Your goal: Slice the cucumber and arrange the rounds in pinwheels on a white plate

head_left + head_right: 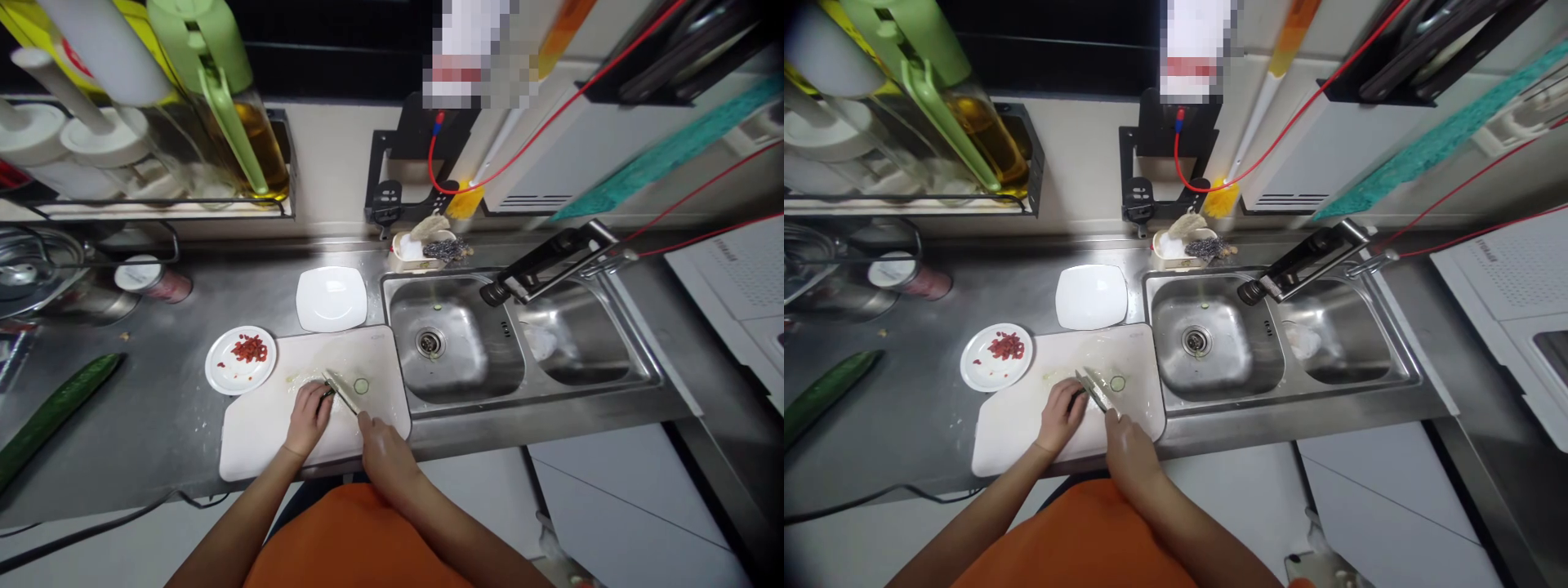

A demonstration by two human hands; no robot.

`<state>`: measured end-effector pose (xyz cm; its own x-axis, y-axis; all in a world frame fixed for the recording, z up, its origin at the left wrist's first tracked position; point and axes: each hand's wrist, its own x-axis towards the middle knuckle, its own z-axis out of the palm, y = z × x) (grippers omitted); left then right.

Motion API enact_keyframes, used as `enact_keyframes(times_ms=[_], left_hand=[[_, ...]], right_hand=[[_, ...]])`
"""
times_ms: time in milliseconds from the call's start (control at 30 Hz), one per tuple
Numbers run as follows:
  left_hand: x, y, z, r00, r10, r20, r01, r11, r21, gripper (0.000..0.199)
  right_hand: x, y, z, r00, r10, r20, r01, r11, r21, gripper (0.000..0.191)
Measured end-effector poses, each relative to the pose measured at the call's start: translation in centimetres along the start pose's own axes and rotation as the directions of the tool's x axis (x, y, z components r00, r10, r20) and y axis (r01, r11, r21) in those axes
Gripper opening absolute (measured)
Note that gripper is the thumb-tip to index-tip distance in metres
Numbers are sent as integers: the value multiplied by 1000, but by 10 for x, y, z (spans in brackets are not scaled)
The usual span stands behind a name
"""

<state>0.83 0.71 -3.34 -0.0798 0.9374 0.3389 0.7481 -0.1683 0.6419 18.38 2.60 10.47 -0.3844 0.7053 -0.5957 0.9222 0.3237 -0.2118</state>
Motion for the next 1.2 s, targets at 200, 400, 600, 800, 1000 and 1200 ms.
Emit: enact_keyframes(times_ms=[200, 400, 600, 800, 1000, 1200], left_hand=[[0, 1, 0, 1000, 13, -5, -13, 1000, 4, 17], [2, 3, -2, 1000, 5, 4, -5, 1000, 1, 18], [2, 3, -2, 1000, 15, 2, -15, 1000, -7, 17], [3, 4, -2, 1000, 12, -3, -12, 1000, -11, 17], [5, 5, -3, 1000, -7, 3, 7, 1000, -14, 16], [3, 5, -3, 999, -20, 25, 21, 1000, -23, 16]], right_hand=[[-4, -1, 3, 1000, 9, 9, -9, 1000, -1, 37], [-5, -2, 6, 1000, 12, -28, -12, 1000, -9, 38], [-3, -3, 3, 1000, -6, -13, 6, 1000, -22, 38], [0, -5, 1, 1000, -15, -22, 14, 999, -47, 38], [5, -7, 1, 999, -38, -29, 36, 997, -68, 40], [13, -9, 3, 999, -36, -19, 35, 998, -60, 38]])
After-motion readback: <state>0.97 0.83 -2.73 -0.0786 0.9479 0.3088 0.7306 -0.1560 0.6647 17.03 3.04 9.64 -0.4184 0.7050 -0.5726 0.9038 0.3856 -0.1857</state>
